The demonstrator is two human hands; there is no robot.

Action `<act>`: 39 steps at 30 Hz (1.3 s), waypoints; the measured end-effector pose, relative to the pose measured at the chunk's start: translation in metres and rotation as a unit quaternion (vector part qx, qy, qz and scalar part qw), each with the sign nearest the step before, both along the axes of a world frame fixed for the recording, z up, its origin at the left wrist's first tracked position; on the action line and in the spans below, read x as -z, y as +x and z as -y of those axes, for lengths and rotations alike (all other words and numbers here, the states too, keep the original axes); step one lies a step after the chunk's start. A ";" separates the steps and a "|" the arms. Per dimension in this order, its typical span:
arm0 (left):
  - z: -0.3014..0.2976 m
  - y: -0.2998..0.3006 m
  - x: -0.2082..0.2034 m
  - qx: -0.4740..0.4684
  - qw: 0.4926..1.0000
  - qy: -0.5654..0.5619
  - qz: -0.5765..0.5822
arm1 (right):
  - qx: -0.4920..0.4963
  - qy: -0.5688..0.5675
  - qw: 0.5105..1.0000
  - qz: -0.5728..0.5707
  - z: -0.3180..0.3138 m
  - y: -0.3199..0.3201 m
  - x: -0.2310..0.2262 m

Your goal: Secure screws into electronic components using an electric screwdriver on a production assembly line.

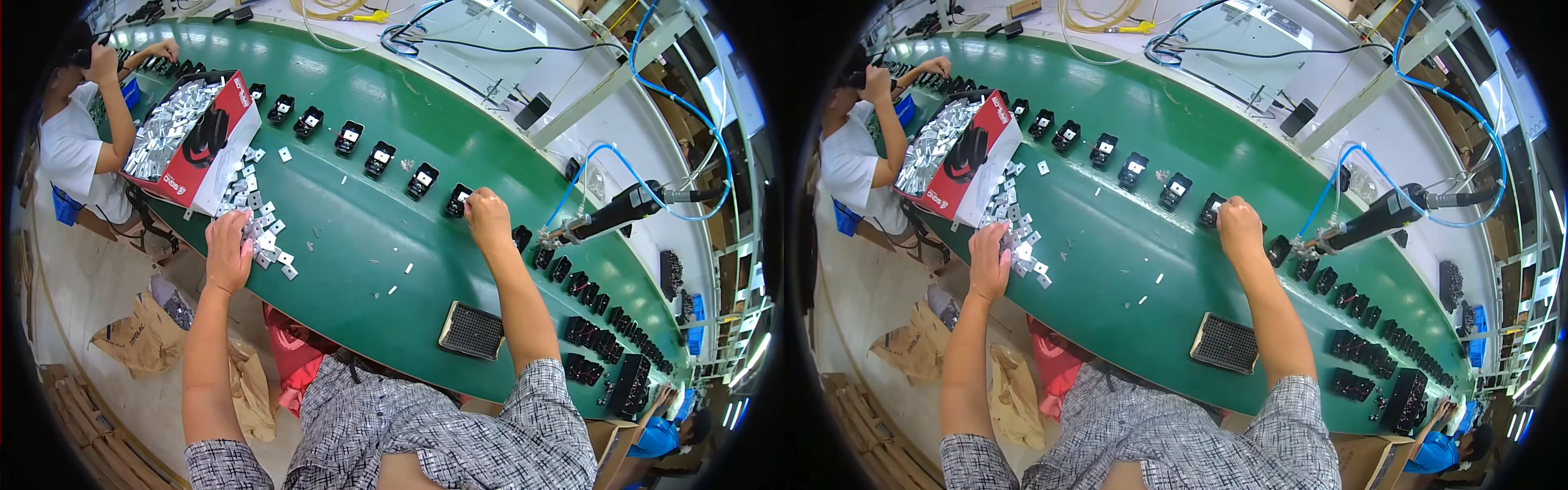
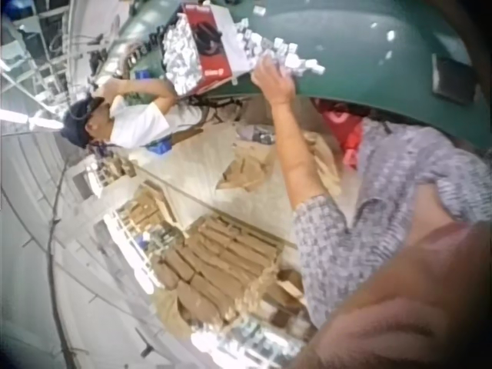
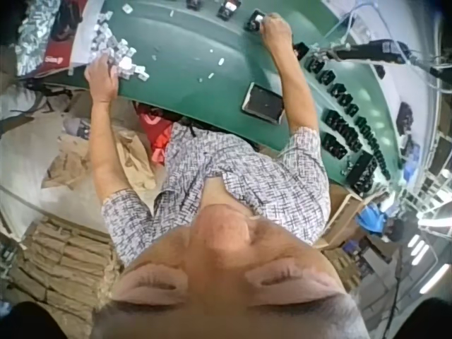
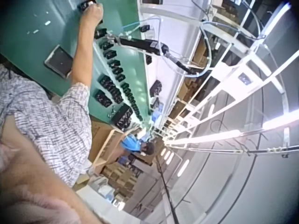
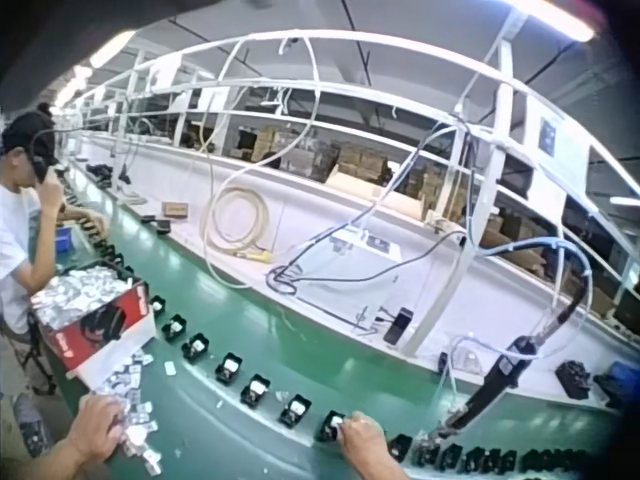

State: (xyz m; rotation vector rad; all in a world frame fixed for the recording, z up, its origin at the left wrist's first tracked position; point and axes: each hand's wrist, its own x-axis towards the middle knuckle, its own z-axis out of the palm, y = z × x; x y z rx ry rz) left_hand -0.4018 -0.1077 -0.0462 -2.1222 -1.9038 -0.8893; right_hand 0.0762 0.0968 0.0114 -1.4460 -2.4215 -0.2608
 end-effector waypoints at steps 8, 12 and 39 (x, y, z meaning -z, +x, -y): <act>0.002 -0.001 0.003 -0.015 1.000 0.000 -0.005 | 0.025 -0.097 0.992 -0.080 -0.013 -0.011 0.002; -0.001 -0.004 -0.001 -0.025 1.000 -0.010 0.005 | -0.066 -0.043 0.994 -0.078 0.039 -0.051 -0.040; -0.004 0.005 -0.001 -0.011 1.000 0.008 0.023 | -0.271 -0.109 0.936 -0.198 0.155 -0.190 0.030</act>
